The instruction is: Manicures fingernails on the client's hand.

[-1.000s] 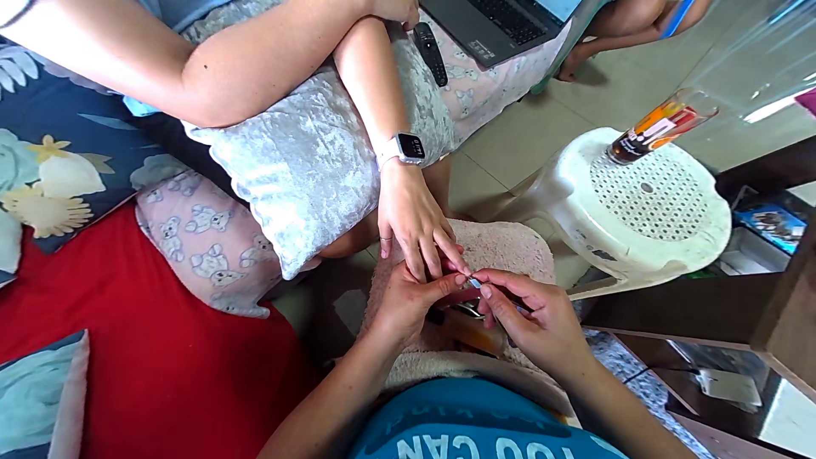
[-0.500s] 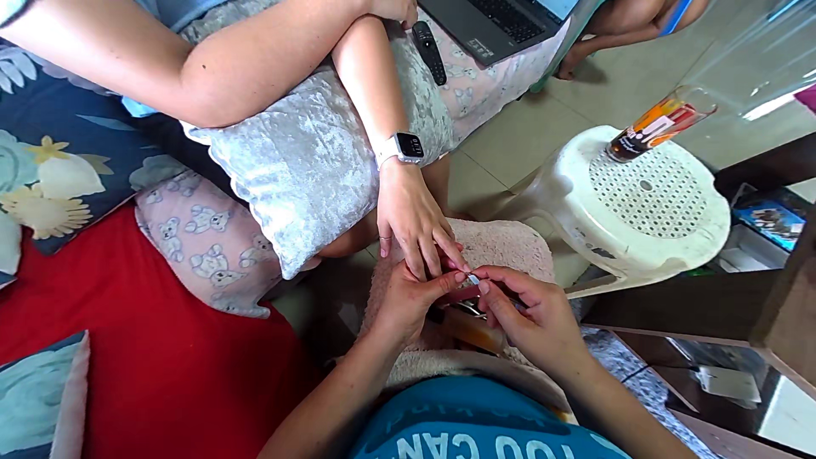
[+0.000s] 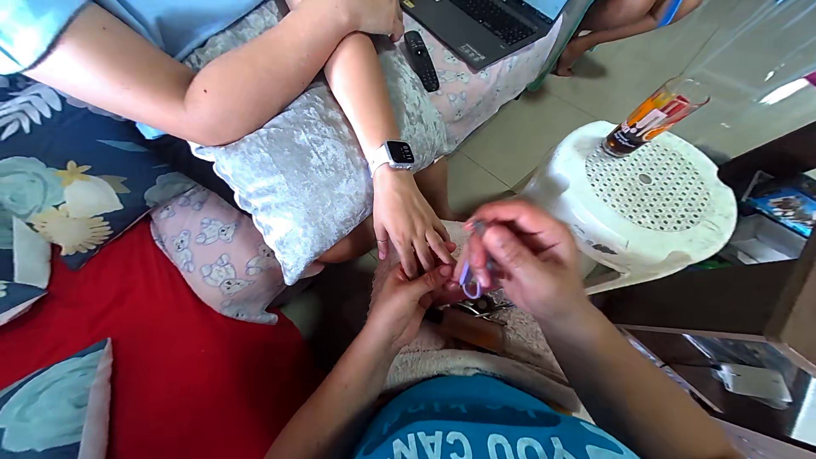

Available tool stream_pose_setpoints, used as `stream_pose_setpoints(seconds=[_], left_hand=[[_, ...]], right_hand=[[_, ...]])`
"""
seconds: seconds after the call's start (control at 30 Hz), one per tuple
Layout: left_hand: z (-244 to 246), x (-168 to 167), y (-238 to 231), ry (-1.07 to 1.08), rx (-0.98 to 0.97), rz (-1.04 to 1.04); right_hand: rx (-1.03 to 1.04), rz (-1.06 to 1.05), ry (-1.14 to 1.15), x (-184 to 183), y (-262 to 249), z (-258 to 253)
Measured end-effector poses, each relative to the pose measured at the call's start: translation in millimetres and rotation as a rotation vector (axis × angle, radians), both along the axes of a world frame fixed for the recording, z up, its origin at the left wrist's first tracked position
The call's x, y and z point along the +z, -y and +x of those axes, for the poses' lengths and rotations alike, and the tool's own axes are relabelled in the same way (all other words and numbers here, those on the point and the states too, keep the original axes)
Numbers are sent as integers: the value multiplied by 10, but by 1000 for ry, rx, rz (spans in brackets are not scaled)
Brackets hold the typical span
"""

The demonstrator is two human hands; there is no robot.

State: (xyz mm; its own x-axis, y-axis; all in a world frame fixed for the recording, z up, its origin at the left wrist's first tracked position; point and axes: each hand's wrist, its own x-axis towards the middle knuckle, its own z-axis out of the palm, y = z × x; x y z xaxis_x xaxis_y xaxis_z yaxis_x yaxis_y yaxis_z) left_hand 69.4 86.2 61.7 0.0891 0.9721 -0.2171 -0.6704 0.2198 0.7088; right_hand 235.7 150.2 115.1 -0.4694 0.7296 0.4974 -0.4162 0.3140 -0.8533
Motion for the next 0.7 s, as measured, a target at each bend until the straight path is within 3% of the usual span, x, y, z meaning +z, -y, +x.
stream_pose_setpoints(seconds=[0.2, 0.43, 0.7], left_hand=[[-111, -23, 0, -90, -29, 3], [-91, 6, -51, -86, -51, -48], [-74, 27, -35, -74, -6, -71]], right_hand=[[441, 147, 440, -297, -105, 249], [277, 217, 615, -232, -335, 448], [280, 303, 652, -228, -376, 388]])
